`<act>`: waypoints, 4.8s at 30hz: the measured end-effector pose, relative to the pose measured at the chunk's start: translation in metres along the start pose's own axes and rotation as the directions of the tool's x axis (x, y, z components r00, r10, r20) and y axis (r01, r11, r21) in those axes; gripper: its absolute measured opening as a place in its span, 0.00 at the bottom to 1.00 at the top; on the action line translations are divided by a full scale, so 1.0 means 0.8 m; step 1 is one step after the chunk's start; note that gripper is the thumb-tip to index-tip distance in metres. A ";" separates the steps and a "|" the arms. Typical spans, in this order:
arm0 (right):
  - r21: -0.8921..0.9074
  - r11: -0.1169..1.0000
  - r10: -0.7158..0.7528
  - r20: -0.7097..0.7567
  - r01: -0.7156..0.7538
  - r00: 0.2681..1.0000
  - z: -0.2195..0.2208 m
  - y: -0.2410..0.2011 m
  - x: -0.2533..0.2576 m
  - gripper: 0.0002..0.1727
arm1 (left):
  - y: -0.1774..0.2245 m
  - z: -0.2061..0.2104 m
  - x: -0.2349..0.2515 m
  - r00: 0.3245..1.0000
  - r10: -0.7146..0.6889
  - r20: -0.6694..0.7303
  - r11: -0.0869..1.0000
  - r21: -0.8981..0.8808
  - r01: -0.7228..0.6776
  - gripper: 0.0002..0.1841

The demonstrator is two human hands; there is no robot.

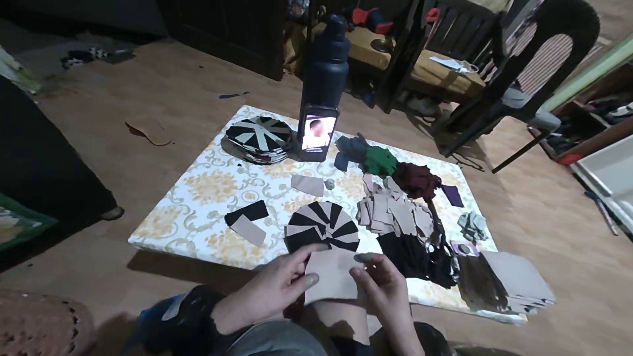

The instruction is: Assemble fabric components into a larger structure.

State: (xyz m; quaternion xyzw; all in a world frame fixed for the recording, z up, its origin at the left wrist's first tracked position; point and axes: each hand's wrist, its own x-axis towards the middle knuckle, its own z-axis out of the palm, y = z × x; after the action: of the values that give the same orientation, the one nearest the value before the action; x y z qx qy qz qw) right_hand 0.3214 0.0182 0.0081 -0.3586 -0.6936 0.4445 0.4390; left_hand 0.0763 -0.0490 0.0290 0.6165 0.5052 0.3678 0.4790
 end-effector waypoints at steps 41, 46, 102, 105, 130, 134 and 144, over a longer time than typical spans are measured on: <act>-0.335 0.942 -0.044 -0.090 0.011 0.995 -0.017 0.025 0.068 0.33 | -0.004 -0.043 0.098 0.891 0.412 -0.189 0.700 0.692 -0.176 0.19; -0.415 0.910 -0.094 -0.158 0.020 0.983 -0.035 0.023 0.048 0.27 | 0.000 -0.005 0.118 0.907 0.320 0.274 0.512 0.755 -0.409 0.29; -0.575 0.637 -0.139 0.569 0.513 0.811 0.059 0.037 0.128 0.52 | -0.085 -0.151 -0.025 0.748 0.245 -0.617 0.842 0.518 0.151 0.16; -0.554 0.606 -0.154 0.621 0.570 0.768 0.076 0.036 0.117 0.54 | -0.088 -0.164 -0.045 0.539 0.340 -0.771 0.921 0.390 -0.024 0.14; -0.425 0.647 -0.098 0.777 0.633 0.622 0.371 -0.007 0.245 0.51 | -0.109 -0.203 -0.140 0.124 0.246 -0.961 0.954 0.217 -0.207 0.05; -0.375 0.759 -0.178 0.668 0.533 0.723 0.348 -0.014 0.260 0.41 | -0.112 -0.202 -0.136 0.130 0.239 -0.962 0.958 0.213 -0.192 0.05; -0.486 0.563 -0.230 0.685 0.668 0.692 0.259 0.023 0.247 0.43 | -0.121 -0.206 -0.157 0.142 0.207 -0.968 0.974 0.190 -0.123 0.04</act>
State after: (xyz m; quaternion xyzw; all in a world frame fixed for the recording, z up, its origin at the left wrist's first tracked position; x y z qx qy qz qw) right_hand 0.0607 0.1376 0.0033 -0.1543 -0.9722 0.0912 0.1504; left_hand -0.1321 -0.1327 -0.0157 0.2985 0.6355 0.7116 -0.0249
